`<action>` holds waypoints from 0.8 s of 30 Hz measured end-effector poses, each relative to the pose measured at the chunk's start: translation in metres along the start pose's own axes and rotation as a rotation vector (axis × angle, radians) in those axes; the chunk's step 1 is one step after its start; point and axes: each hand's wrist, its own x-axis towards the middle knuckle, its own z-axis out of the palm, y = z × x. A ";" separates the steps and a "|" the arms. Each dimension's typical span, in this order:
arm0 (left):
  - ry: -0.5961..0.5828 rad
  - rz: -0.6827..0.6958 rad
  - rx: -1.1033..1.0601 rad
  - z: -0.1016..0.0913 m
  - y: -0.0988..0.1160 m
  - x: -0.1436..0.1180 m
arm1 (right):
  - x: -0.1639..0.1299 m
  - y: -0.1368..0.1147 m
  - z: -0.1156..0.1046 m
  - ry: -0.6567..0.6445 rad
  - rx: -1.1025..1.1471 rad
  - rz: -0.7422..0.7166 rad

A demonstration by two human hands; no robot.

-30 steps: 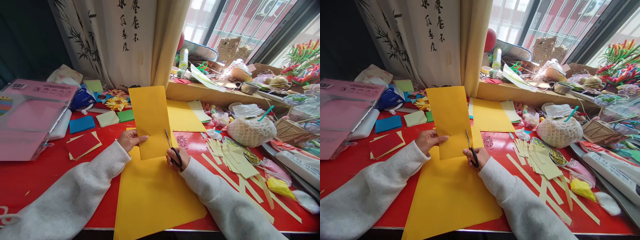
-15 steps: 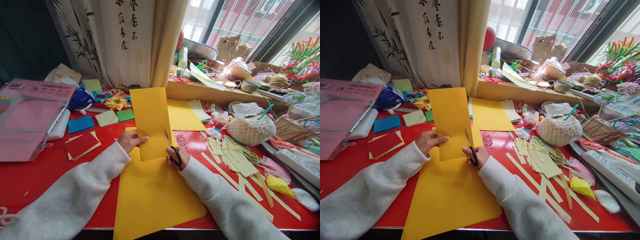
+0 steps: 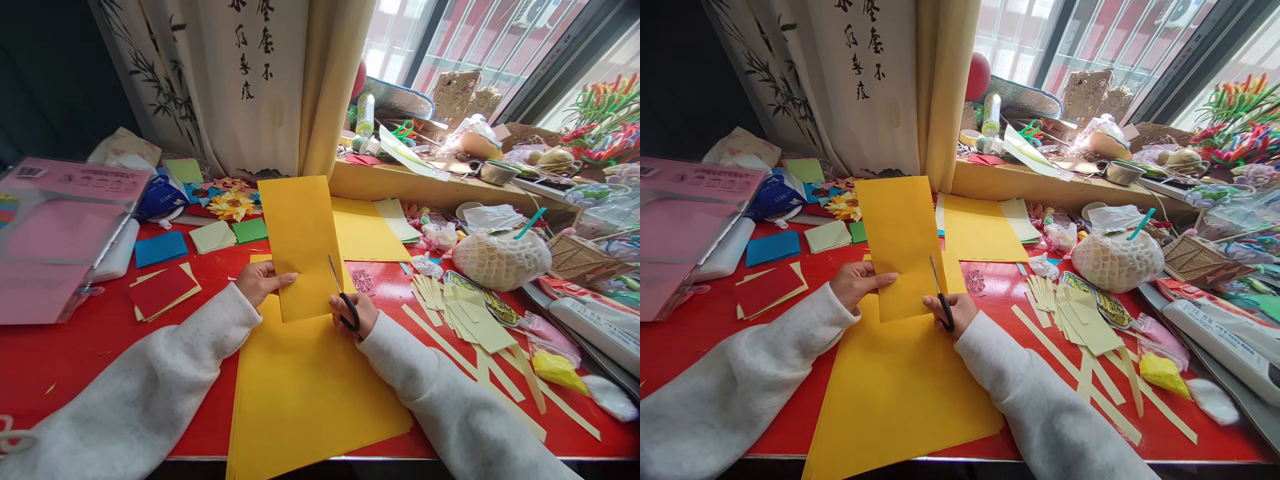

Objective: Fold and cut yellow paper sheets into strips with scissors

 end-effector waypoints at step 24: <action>-0.081 0.000 0.025 -0.001 -0.008 0.001 | -0.003 -0.001 0.000 0.029 0.003 0.060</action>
